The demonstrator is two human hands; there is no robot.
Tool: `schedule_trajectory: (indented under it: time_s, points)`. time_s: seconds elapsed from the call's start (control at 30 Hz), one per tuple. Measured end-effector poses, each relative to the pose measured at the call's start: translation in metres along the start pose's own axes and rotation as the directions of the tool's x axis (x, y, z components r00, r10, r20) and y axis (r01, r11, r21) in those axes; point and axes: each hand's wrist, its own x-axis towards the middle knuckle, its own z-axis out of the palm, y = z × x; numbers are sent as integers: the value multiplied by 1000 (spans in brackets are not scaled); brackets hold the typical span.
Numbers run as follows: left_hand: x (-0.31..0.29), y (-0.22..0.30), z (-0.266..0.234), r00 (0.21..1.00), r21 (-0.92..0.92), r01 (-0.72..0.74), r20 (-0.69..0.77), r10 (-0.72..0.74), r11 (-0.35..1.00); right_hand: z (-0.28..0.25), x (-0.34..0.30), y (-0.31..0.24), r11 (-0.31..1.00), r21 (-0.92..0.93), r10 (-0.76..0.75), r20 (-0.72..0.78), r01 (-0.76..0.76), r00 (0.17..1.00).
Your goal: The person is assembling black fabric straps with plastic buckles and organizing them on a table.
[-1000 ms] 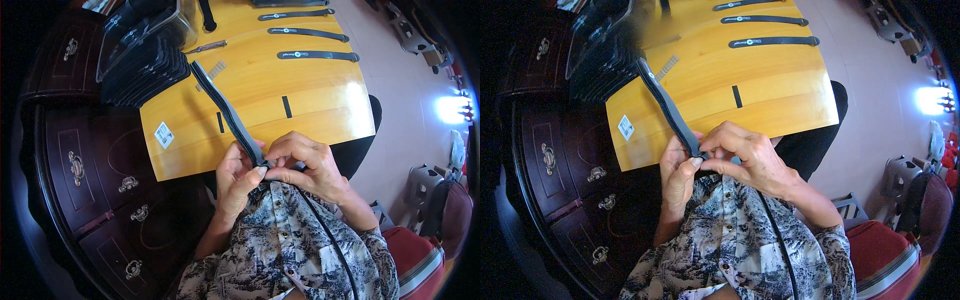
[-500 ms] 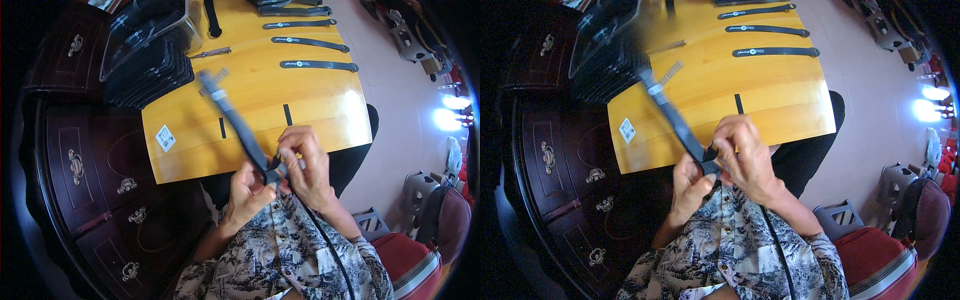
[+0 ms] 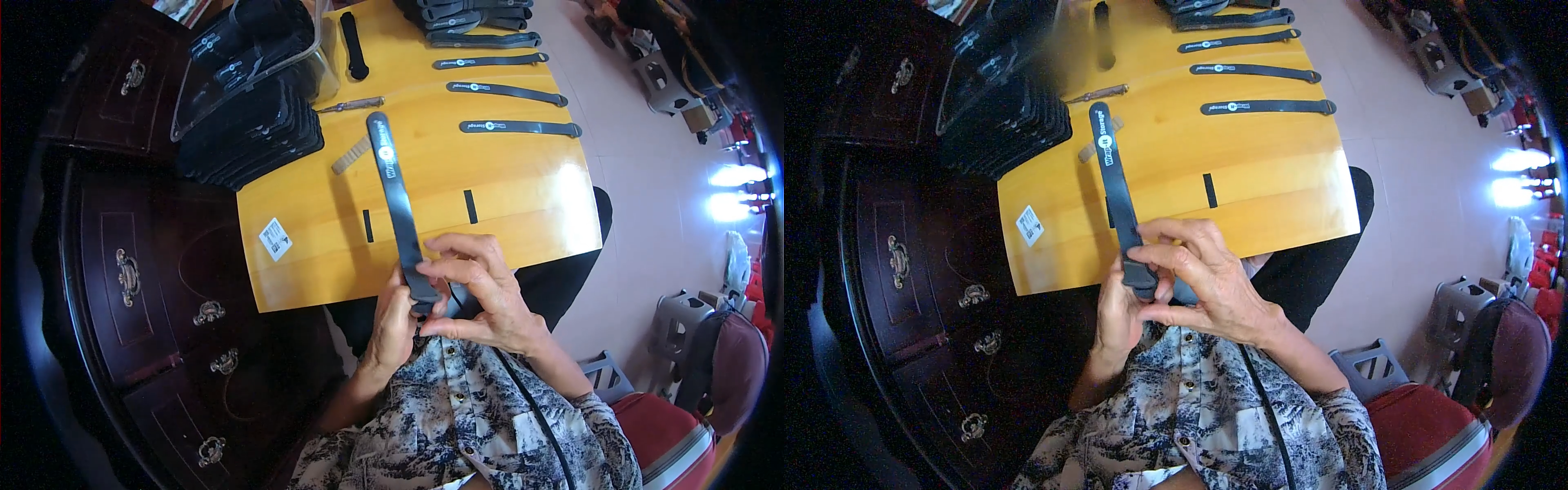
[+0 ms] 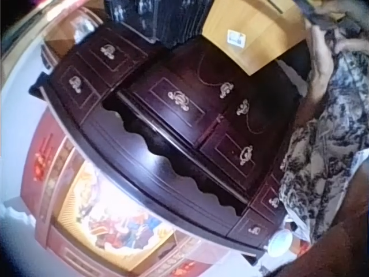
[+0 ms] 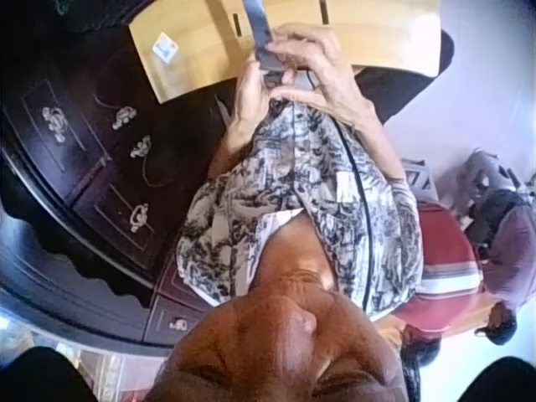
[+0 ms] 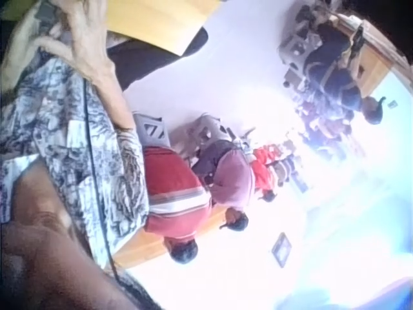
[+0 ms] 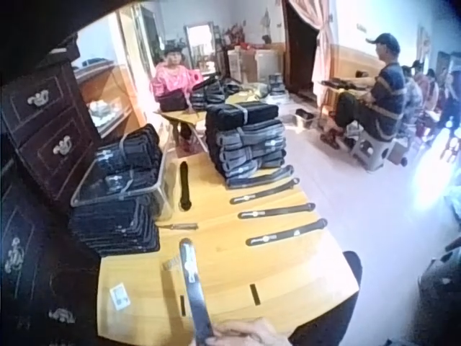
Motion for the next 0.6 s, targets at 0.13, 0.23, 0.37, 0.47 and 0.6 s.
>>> schedule_trajectory:
  time_s: [0.13, 0.23, 0.37, 0.47, 0.6]
  points:
    - [-3, 4, 4, 994, 90, 111, 13, -113, 990, -1, 2, 8, 996, -94, 1, 35, 2, 999]
    - [-2, 5, -2, 979, 161, 113, 153, -138, 980, -1, 3, 14, 1000, -28, 8, 13, -7, 1000]
    - [-5, 1, -2, 971, 140, 21, 232, -54, 990, 0, 8, 3, 1000, -25, 4, -20, -4, 1000]
    - [-5, 9, 6, 970, 135, 92, 212, -120, 987, 0, 11, 1, 989, 61, 139, -53, -136, 989]
    - [-11, 12, 10, 958, 290, 24, 267, -106, 957, 4, 30, 4, 881, 388, 386, -254, -272, 887]
